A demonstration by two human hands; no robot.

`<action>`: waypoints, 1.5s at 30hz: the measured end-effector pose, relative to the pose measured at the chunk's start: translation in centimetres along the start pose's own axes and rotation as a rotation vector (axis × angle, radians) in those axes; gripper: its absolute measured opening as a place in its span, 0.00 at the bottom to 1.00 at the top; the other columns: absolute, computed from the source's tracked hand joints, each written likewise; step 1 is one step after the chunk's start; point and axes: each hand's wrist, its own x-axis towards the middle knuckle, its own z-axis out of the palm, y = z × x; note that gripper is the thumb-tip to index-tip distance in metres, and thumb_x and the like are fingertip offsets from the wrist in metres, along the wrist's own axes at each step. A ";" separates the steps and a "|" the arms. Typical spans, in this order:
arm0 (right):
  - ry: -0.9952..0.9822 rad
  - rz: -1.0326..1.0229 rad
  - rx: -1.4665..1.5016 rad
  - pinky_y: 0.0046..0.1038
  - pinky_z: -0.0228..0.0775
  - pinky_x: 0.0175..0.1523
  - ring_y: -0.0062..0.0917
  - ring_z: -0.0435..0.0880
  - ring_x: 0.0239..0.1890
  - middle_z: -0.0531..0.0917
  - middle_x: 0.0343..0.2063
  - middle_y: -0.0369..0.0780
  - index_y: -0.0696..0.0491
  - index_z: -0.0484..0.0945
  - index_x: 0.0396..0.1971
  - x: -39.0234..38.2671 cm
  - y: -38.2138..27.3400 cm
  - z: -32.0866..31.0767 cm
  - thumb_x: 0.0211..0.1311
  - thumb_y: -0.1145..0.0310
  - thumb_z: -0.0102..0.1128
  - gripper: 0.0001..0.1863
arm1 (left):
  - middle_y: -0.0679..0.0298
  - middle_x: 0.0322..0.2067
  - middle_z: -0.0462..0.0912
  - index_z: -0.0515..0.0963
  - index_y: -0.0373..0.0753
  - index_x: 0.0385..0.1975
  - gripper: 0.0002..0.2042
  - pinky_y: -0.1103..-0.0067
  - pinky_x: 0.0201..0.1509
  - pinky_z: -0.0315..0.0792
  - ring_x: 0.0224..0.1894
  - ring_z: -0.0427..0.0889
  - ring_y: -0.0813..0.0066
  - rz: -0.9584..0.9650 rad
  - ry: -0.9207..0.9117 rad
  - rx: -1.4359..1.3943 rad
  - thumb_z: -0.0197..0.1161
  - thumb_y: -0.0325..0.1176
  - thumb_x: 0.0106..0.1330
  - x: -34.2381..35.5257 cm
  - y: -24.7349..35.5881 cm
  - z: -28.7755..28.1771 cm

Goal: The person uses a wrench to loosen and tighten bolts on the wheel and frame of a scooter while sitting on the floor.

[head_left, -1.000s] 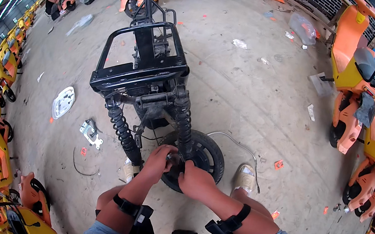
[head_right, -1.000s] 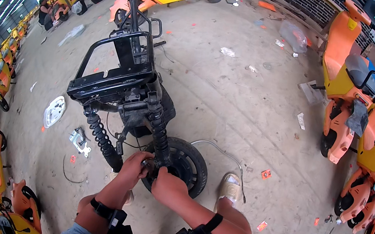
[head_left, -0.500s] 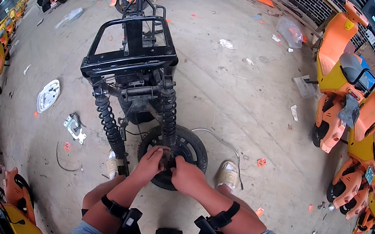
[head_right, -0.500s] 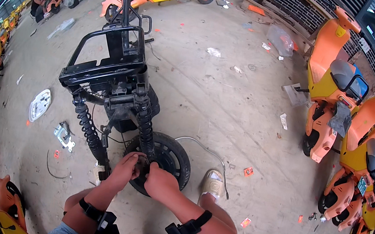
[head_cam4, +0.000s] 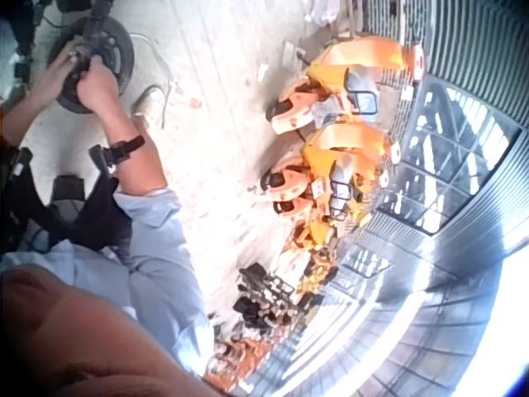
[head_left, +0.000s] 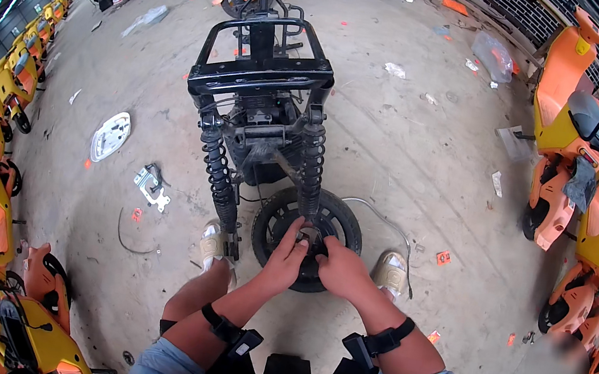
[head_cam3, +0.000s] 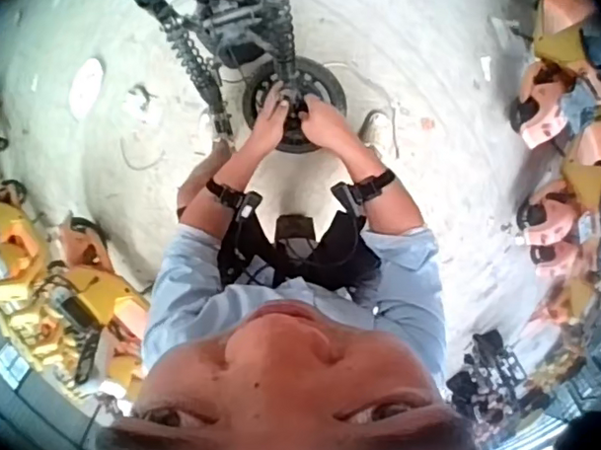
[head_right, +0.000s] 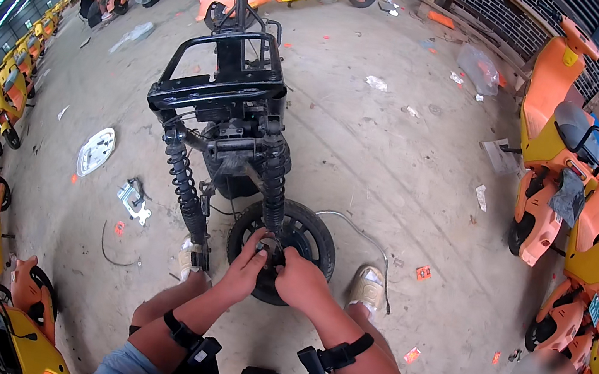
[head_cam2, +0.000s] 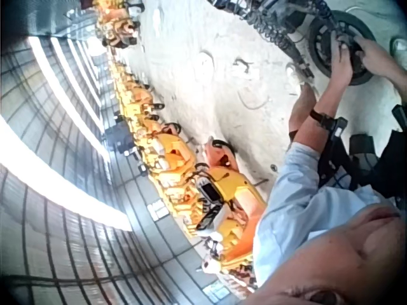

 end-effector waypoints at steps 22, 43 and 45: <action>0.062 0.141 -0.156 0.48 0.72 0.50 0.52 0.82 0.45 0.83 0.38 0.55 0.59 0.73 0.46 -5.7 -1.9 -1.9 0.65 0.63 0.53 0.16 | 0.64 0.34 0.82 0.75 0.31 0.50 0.21 0.79 0.46 0.74 0.37 0.80 0.78 -0.160 -0.405 -0.036 0.52 0.46 0.76 1.0 1.9 -1.7; 0.049 -0.091 0.046 0.43 0.73 0.51 0.53 0.81 0.46 0.82 0.41 0.58 0.59 0.75 0.50 -3.0 -0.3 1.8 0.62 0.65 0.59 0.20 | 0.68 0.24 0.70 0.70 0.37 0.33 0.25 0.78 0.33 0.69 0.26 0.70 0.79 -0.227 -0.227 0.101 0.40 0.55 0.77 -1.5 -0.5 -4.4; 0.032 -0.105 0.150 0.39 0.74 0.49 0.49 0.84 0.43 0.83 0.39 0.56 0.60 0.75 0.50 -2.5 1.1 2.3 0.61 0.67 0.61 0.20 | 0.67 0.24 0.71 0.70 0.37 0.34 0.26 0.78 0.34 0.69 0.26 0.71 0.79 -0.168 -0.185 0.052 0.41 0.57 0.77 -2.0 -0.4 -3.7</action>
